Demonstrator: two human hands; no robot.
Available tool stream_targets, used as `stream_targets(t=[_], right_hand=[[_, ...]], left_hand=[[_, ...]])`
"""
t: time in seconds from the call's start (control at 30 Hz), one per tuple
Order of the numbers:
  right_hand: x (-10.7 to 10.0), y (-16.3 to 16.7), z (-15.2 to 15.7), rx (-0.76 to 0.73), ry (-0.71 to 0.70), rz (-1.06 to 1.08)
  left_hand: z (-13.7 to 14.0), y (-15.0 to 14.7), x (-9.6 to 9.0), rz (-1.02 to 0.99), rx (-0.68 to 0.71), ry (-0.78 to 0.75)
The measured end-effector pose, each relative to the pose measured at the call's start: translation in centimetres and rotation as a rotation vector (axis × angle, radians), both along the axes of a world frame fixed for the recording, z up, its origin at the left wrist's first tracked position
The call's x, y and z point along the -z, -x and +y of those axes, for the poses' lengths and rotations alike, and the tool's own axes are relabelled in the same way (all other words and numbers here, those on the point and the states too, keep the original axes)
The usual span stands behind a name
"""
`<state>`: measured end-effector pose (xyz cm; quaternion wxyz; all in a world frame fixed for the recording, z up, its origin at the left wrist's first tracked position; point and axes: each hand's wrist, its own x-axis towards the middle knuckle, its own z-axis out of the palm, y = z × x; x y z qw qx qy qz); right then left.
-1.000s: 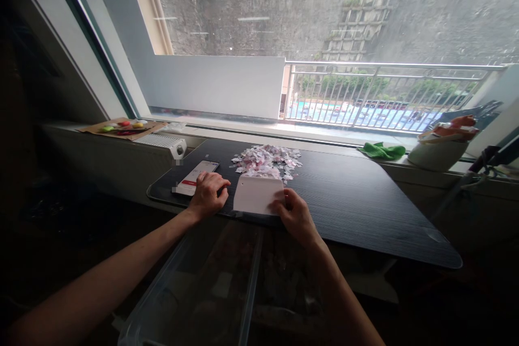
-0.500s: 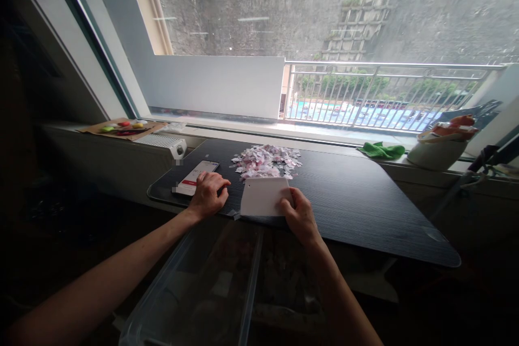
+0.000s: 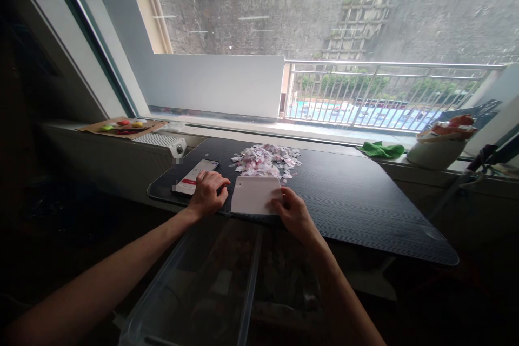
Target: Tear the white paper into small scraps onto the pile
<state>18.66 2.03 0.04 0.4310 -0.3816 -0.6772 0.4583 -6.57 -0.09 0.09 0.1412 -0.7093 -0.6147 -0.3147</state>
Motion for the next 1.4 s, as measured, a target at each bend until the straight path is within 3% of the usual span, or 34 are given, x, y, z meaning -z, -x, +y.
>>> stream_targets(t=[0.1,0.27,0.43,0.67,0.9,1.17,1.3,1.4], right_hand=[[-0.1,-0.1,-0.1,-0.063,0.020,0.004],[-0.2,-0.2,-0.2,0.009,-0.007,0.027],[-0.4,-0.2,-0.3,-0.035,0.035,0.068],[0.3,-1.2,1.7,0.548,-0.011,0.398],[0.8,-3.2,4.5,0.559,-0.109,0.204],[0.4,-2.7,3.5,0.579,-0.165,0.107],[0.1,-2.4,3.2,0.511,-0.203,-0.002],[-0.1,-2.3,2.8,0.629,-0.181,-0.061]], left_hand=[[0.0,0.0,0.0,0.001,-0.004,-0.001],[-0.1,0.0,0.0,0.005,0.002,0.007],[-0.1,0.0,-0.1,0.004,-0.001,0.006],[-0.4,0.0,-0.2,-0.012,0.049,0.008],[-0.6,0.4,-0.3,0.030,0.177,0.035],[-0.5,0.5,-0.4,0.045,0.179,0.024],[-0.4,0.6,-0.3,0.057,0.190,0.017],[-0.5,0.6,-0.3,0.051,0.188,0.019]])
